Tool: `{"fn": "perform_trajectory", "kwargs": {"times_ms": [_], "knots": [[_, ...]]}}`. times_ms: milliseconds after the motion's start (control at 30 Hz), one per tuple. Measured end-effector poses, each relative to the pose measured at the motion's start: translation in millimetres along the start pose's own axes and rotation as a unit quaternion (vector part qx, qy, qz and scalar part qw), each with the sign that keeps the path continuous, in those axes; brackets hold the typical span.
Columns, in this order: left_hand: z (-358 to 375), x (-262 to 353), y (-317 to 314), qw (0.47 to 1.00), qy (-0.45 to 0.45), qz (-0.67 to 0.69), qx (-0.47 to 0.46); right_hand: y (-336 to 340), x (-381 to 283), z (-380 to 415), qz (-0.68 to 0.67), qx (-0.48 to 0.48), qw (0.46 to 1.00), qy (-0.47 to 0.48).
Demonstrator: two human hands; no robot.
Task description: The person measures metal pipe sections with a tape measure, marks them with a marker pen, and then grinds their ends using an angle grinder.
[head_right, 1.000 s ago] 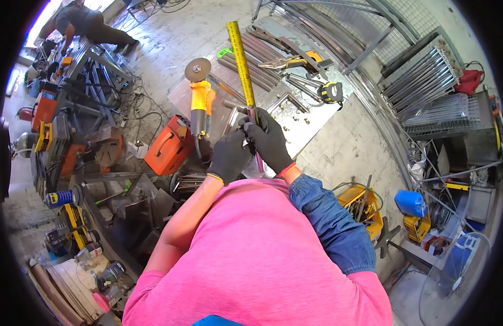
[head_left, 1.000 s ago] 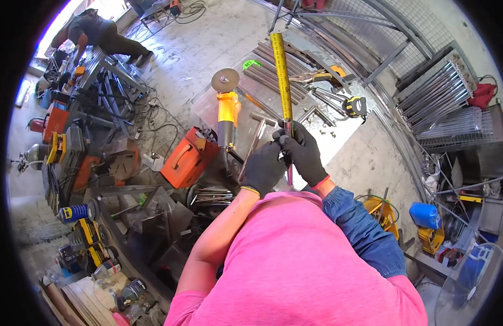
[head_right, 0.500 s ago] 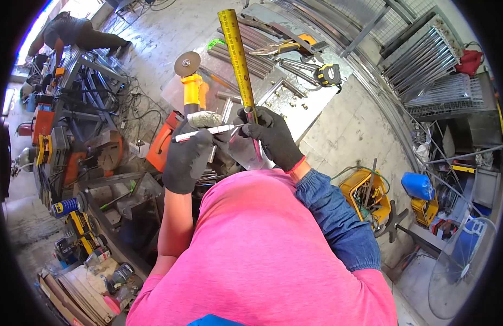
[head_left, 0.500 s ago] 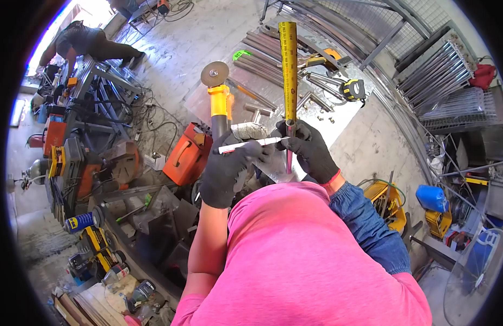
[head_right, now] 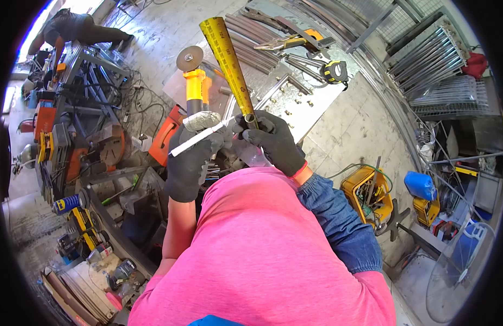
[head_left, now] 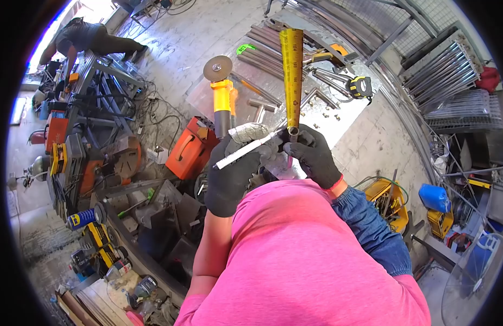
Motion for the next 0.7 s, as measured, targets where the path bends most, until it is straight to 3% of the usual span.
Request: {"fn": "perform_trajectory", "kwargs": {"times_ms": [33,167,233,300,700], "knots": [[0,0,2,0.995,-0.020,-0.098,0.008,2,1,-1,0.004,-0.009,1.000,0.001],[3,5,-20,0.996,-0.064,0.025,0.052,0,1,1,0.038,-0.019,0.999,-0.002],[1,11,-23,0.996,-0.056,0.001,0.065,3,4,1,0.052,-0.022,0.998,-0.006],[3,14,-21,0.993,-0.015,-0.110,0.032,3,7,2,0.066,-0.026,0.997,-0.010],[1,25,-37,0.994,-0.007,-0.088,0.063,9,11,1,0.118,-0.030,0.993,0.007]]}}
Point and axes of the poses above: each hand's wrist, its own z-axis away from the middle knuckle, its own y-axis out of the back of the hand, x = y × z, the point moved 2 cm from there along -z, towards the middle knuckle, and after that the axes turned 3 degrees about -y, right-handed, at the moved point
